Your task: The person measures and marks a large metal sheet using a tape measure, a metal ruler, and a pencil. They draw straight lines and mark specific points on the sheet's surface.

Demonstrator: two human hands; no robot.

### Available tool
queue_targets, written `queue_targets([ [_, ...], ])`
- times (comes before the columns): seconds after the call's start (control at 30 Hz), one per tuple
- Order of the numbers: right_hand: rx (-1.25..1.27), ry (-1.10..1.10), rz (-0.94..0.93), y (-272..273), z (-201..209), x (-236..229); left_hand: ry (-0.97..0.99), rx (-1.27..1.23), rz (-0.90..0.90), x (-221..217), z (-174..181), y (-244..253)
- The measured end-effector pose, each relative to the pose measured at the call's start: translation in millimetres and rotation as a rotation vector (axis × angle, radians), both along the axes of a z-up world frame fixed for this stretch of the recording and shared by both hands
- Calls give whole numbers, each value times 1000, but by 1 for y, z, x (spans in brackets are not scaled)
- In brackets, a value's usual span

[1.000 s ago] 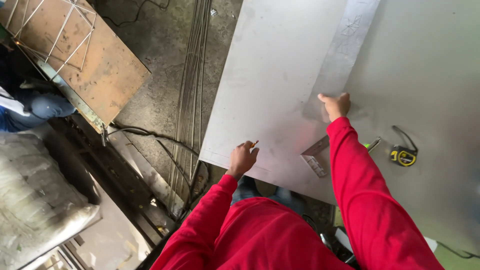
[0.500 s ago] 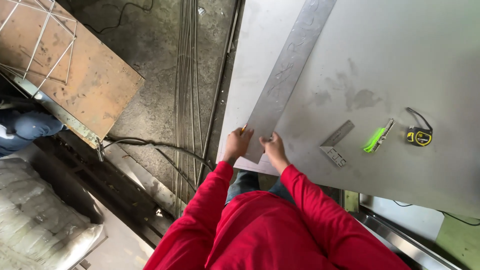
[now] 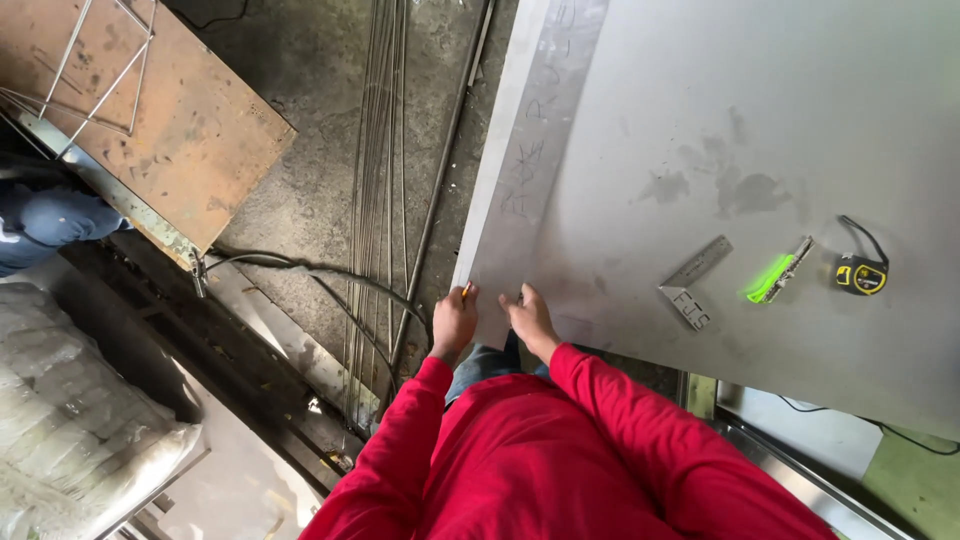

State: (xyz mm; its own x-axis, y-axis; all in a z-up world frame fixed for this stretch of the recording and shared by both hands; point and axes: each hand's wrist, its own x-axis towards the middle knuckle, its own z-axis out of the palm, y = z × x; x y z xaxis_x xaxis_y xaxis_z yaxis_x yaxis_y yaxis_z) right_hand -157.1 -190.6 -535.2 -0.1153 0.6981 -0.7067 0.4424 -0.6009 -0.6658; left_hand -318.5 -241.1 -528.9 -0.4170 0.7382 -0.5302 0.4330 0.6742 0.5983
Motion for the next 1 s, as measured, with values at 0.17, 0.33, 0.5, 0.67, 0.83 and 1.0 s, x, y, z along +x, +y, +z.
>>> queue_targets([
  [0.17,101,-224,311,27,-4,8,308,76,-135,1,14,12],
  [0.33,321,-547,648,24,47,20,480,84,-434,0,40,17],
  [0.5,479,-771,888,42,67,15,247,-61,-53,-3,7,-22],
  [0.67,589,-464,974,69,70,1,451,379,-239,15,11,-26],
  [0.83,623,-471,1057,76,59,0,421,436,-248,19,19,8],
  [1.0,638,-419,1062,75,33,7,430,302,-33,6,17,-23],
])
